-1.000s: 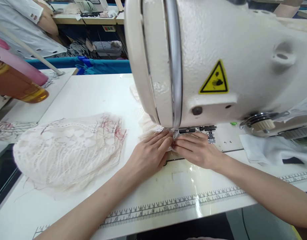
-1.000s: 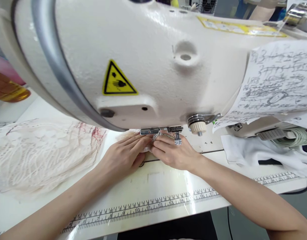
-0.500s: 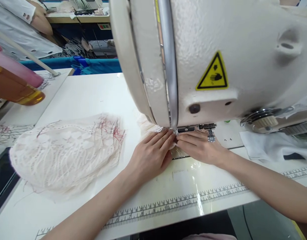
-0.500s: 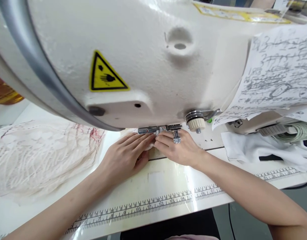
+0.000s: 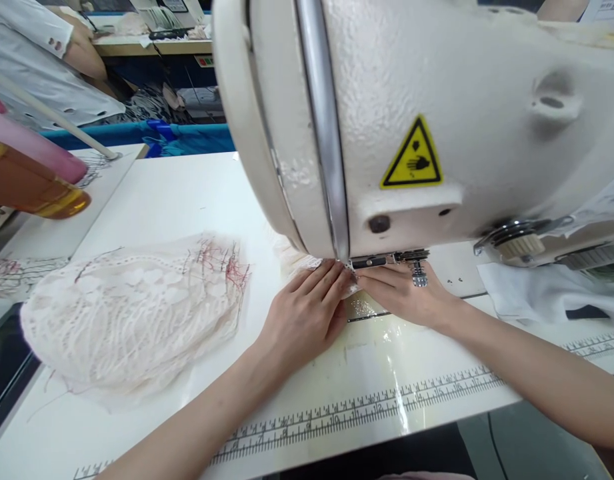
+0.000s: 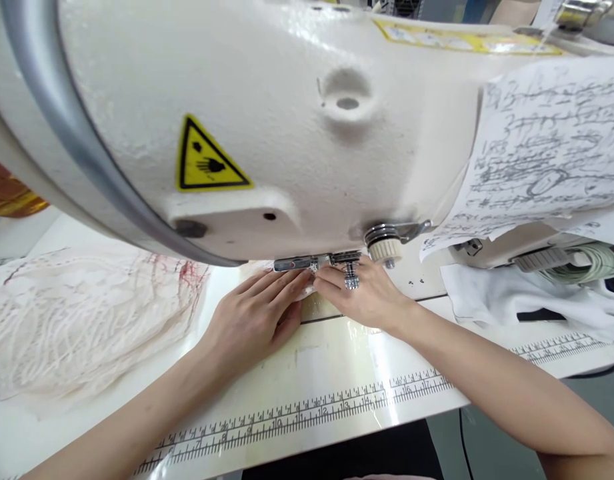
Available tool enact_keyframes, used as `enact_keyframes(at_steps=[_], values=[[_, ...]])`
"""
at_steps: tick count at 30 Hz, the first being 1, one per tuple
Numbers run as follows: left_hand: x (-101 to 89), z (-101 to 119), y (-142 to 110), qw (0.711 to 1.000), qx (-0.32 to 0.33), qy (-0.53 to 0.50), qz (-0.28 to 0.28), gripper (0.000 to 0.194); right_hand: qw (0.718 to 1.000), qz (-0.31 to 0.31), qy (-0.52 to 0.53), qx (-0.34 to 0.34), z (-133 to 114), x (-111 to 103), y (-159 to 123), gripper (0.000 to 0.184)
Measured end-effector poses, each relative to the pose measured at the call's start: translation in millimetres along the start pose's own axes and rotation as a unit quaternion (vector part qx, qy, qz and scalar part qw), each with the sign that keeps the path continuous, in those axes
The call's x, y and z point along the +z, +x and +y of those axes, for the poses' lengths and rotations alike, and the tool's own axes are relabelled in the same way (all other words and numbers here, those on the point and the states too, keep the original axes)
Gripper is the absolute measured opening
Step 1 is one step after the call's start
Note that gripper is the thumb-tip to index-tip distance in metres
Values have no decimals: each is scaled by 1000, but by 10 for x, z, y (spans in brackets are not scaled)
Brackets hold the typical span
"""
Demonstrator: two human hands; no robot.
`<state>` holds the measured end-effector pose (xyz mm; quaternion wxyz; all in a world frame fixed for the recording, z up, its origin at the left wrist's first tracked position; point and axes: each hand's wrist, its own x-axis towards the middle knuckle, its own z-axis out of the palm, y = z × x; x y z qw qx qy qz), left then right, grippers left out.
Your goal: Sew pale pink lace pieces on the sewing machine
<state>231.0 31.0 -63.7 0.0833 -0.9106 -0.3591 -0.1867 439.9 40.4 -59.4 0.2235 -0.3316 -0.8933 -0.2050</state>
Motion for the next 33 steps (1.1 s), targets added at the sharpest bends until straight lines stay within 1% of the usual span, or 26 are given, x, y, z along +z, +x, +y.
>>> enact_keyframes(at_steps=[3,5,8,10,12,15,18,20,22,24,27,29,31,33], values=[[-3,7,3,1000,-2,1,2,35,1000,5,-22,1,14,-19,16,19],[-6,10,5,1000,-2,0,5,36,1000,1,-17,5,24,-30,17,21],[-3,12,12,1000,-3,-2,6,35,998,-23,31,41,42,-46,8,27],[4,15,18,1000,-1,-2,7,35,994,-36,77,63,51,-60,6,27],[13,17,20,1000,0,1,8,34,991,-40,107,66,55,-77,15,26],[23,15,11,1000,11,5,22,29,992,-45,93,68,45,-101,45,25],[18,0,-5,998,58,-12,36,25,996,-51,40,56,23,-104,68,22],[7,-12,-10,996,77,-28,37,25,999,-32,3,35,8,-83,63,18],[-8,-22,-7,996,74,-36,38,24,1000,-1,-15,21,-1,-50,43,18],[-23,-29,1,997,64,-37,38,22,1000,5,-9,7,-1,-12,19,21],[-42,-47,10,998,48,-36,32,21,999,-41,23,-27,-2,42,-8,27],[-49,-67,8,998,40,-35,25,21,996,-65,49,-29,-19,76,-21,30],[-53,-88,1,998,37,-37,21,21,995,-61,72,-13,-54,105,-28,30],[-53,-102,-4,998,34,-40,20,22,996,-39,77,-1,-98,125,-27,26]])
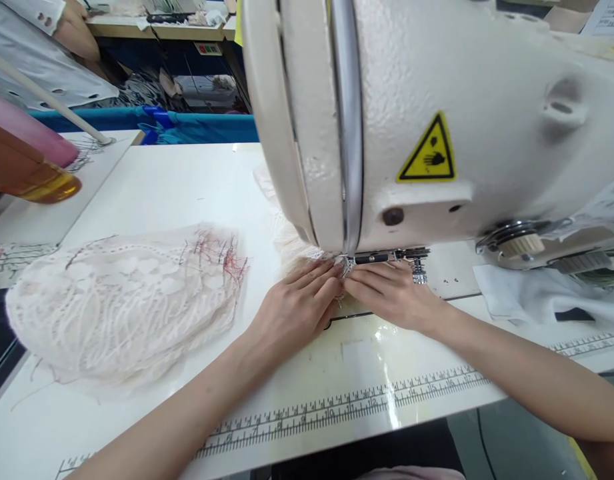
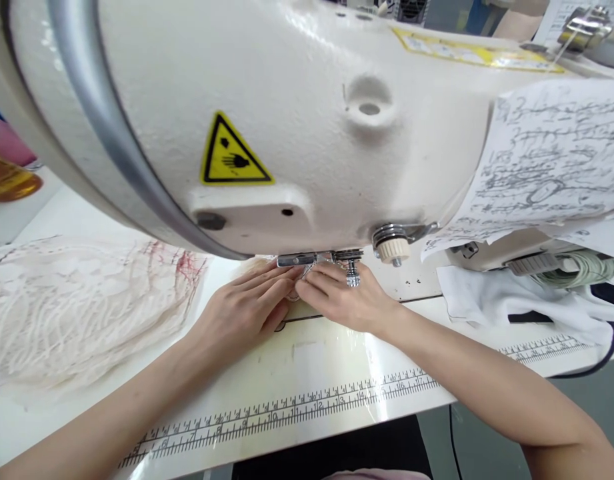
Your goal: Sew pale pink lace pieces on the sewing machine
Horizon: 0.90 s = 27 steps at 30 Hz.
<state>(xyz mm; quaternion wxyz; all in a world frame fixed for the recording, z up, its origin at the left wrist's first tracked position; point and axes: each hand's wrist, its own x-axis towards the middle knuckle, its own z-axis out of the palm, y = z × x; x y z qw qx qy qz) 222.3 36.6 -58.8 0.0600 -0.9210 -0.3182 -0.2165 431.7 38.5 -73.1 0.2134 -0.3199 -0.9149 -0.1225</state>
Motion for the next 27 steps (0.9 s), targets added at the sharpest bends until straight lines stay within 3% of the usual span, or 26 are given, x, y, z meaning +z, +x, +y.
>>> enact_keyframes(at_steps=[5,11,27], values=[[6,1,10,1000,-13,-10,0,22,999,33,-25,-20,-69,14,30,20],[24,-28,-6,1000,19,11,-6,33,999,40,3,-32,-64,21,37,17],[28,7,-10,999,-1,26,-26,33,999,2,50,13,-50,-8,-7,29]])
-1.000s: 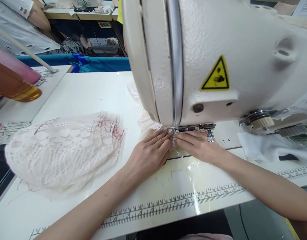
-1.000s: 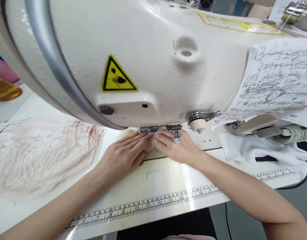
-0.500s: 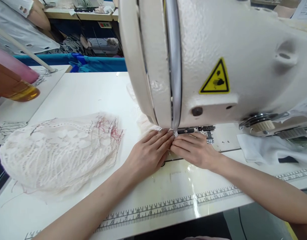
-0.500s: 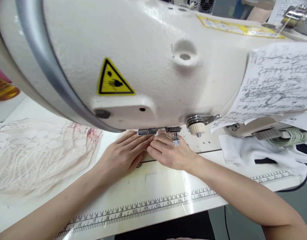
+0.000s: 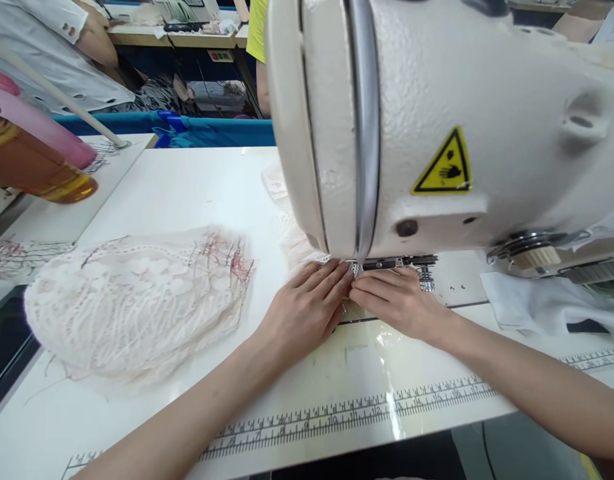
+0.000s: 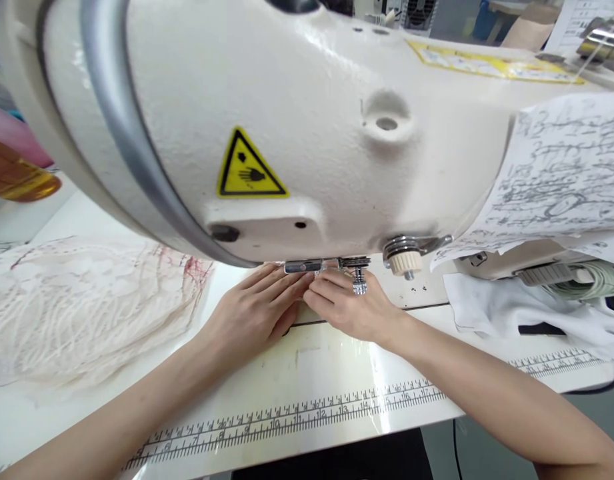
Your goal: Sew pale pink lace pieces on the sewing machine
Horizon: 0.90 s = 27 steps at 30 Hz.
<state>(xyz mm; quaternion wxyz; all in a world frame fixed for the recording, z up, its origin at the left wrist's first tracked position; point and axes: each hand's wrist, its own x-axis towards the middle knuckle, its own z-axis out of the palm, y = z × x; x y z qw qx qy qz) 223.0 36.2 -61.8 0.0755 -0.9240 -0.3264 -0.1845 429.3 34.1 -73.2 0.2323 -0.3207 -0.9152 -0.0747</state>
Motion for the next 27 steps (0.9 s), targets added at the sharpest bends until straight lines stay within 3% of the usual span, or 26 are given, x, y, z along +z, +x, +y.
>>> enact_keyframes(at_steps=[9,21,27], values=[[8,42,18,1000,-17,2,-11,33,998,-40,44,7,96,-46,18,32],[29,61,21,1000,-24,15,5,35,997,66,0,45,154,-27,15,17],[31,66,21,1000,-25,9,1,34,993,39,41,107,128,-81,55,25]])
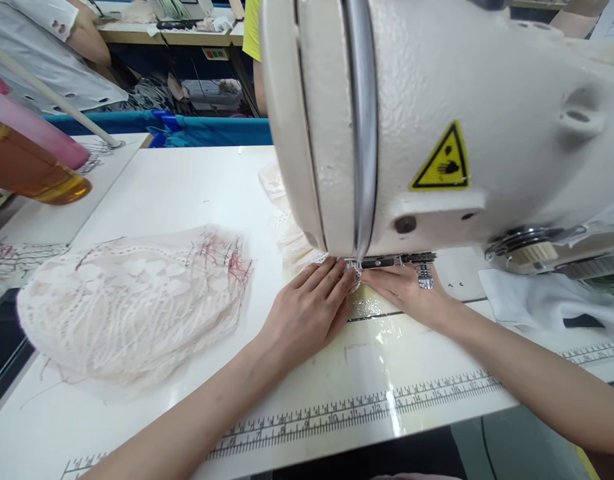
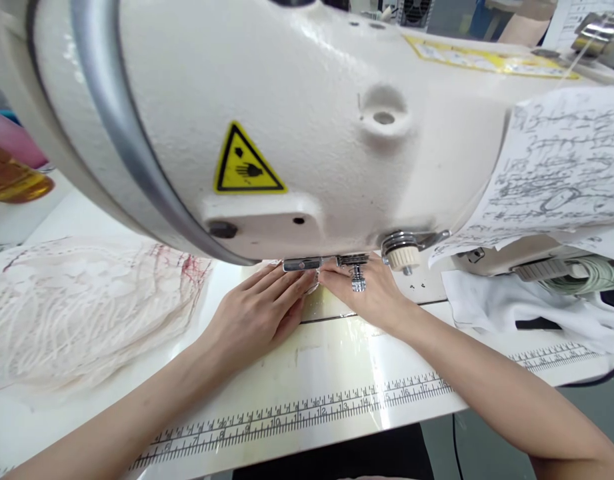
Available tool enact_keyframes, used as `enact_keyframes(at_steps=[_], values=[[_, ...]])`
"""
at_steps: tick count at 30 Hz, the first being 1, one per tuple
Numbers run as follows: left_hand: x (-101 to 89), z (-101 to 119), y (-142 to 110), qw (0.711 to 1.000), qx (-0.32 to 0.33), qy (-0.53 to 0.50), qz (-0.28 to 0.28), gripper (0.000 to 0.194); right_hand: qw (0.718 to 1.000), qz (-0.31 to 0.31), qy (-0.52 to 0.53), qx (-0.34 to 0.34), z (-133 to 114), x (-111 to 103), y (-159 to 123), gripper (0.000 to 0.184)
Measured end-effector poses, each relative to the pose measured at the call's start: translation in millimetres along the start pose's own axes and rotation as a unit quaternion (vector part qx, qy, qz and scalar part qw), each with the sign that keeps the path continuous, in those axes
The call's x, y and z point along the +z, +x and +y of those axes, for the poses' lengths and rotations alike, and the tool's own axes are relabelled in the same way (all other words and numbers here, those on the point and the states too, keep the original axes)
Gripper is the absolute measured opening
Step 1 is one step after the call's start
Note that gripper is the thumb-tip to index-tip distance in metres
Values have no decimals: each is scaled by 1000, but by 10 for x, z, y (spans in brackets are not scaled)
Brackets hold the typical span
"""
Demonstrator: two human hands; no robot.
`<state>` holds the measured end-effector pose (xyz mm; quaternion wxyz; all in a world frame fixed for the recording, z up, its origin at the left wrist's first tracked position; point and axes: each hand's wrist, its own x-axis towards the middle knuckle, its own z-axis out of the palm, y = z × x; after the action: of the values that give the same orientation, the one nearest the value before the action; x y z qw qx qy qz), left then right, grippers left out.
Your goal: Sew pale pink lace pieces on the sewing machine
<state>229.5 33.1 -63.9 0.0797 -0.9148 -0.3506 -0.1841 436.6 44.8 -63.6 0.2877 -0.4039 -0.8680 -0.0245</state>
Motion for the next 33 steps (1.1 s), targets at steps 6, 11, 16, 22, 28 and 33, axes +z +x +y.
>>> enact_keyframes(at_steps=[6,11,16,22,28,33], values=[[5,0,-5,1000,-15,-6,-18,35,999,-17,28,9,59,-14,53,27],[10,3,6,999,-28,-10,-16,34,994,-24,84,60,69,12,65,27],[13,4,20,999,-36,-3,-7,34,982,-25,153,110,66,33,49,27],[25,30,17,999,-6,36,25,30,989,-21,118,84,76,53,33,29],[39,49,-14,997,38,55,40,29,999,5,-31,4,34,51,-117,21],[31,39,-6,998,20,49,40,31,995,4,-100,-22,3,53,-142,31]])
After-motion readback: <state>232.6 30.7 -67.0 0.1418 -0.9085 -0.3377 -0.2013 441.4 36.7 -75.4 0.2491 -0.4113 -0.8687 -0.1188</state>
